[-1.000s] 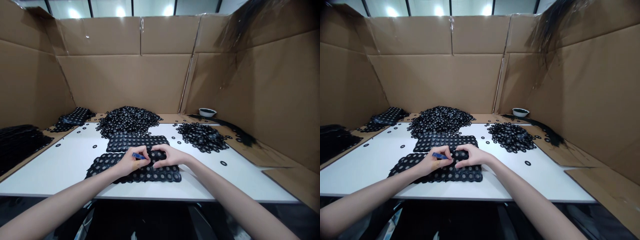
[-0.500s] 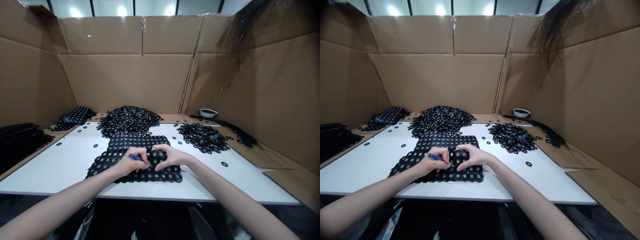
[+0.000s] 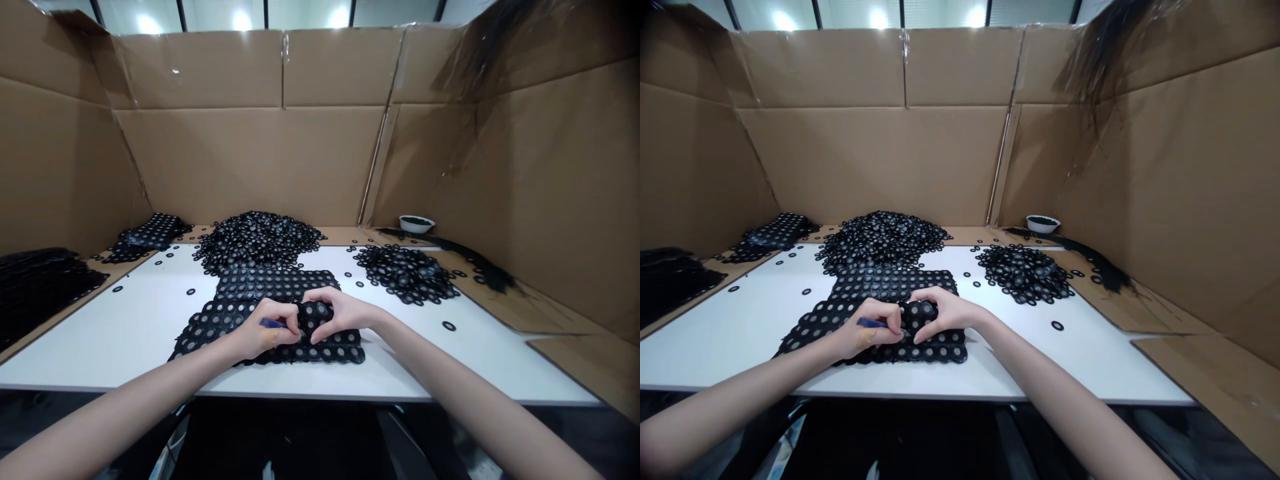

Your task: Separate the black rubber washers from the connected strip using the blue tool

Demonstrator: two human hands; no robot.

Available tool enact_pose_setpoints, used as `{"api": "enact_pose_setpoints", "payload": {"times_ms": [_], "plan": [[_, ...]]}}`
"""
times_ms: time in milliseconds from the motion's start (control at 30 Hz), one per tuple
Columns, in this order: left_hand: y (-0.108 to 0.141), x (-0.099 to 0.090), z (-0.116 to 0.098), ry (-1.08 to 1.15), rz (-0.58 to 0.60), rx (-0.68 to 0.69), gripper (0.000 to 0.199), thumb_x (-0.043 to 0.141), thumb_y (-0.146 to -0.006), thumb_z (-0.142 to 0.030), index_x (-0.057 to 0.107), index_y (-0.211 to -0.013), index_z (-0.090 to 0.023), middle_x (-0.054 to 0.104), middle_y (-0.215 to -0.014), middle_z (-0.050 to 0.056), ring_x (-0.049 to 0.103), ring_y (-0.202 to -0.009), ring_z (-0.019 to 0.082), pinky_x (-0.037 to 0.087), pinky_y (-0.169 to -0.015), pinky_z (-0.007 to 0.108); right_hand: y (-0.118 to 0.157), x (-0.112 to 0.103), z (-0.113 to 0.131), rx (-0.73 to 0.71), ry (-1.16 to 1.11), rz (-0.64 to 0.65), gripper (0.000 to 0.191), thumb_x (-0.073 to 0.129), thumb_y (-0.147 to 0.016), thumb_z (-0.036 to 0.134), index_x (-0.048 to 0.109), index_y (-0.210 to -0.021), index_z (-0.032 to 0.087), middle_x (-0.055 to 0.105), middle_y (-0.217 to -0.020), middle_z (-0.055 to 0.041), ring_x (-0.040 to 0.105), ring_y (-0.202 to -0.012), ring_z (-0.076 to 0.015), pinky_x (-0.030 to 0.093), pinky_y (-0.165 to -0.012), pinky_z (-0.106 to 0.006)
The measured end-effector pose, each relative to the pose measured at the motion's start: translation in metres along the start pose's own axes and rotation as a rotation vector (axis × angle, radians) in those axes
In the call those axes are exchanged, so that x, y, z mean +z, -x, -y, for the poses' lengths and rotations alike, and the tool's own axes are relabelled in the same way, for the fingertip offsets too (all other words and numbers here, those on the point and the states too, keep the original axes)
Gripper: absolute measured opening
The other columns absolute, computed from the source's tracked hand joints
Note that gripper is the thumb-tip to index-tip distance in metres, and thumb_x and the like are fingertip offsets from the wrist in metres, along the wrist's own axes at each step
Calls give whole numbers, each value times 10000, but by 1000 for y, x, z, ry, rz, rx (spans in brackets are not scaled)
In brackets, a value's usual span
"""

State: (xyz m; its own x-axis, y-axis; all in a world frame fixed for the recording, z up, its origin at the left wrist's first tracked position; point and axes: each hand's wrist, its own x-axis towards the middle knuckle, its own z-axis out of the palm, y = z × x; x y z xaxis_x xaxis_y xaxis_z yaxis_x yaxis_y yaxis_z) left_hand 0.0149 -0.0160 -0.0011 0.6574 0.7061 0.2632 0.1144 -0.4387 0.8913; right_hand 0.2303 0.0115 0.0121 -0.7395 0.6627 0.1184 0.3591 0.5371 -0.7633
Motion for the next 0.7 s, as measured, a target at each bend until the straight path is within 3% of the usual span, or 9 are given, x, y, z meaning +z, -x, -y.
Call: {"api": "enact_pose_setpoints", "payload": {"times_ms": [300, 500, 700], "plan": [[1, 3, -4, -220, 110, 85, 194, 581, -806, -179, 581, -622, -117, 578, -622, -6, 512, -608, 100, 381, -609, 178, -1, 0, 0, 6, 39, -7, 421, 807, -543, 414, 583, -822, 194, 538, -839, 32, 510, -852, -173, 405, -777, -256], [0, 3, -4, -211, 64, 114, 213, 601, -812, -197, 575, -615, -119, 569, -616, -6, 513, -605, 102, 387, -610, 179, 2, 2, 4, 8, 102, -31, 452, 774, -575, 387, 584, -940, 202, 583, -952, 7, 538, -932, -206, 427, -835, -282], [2, 3, -9, -224, 6, 129, 217, 598, -820, -210, 581, -626, -114, 576, -642, 10, 518, -625, 114, 403, -635, 201, 7, 2, 10, 140, 204, -45, 795, 809, -445, 543, 534, -1114, 211, 562, -1127, -39, 520, -1044, -277, 422, -901, -358]]}}
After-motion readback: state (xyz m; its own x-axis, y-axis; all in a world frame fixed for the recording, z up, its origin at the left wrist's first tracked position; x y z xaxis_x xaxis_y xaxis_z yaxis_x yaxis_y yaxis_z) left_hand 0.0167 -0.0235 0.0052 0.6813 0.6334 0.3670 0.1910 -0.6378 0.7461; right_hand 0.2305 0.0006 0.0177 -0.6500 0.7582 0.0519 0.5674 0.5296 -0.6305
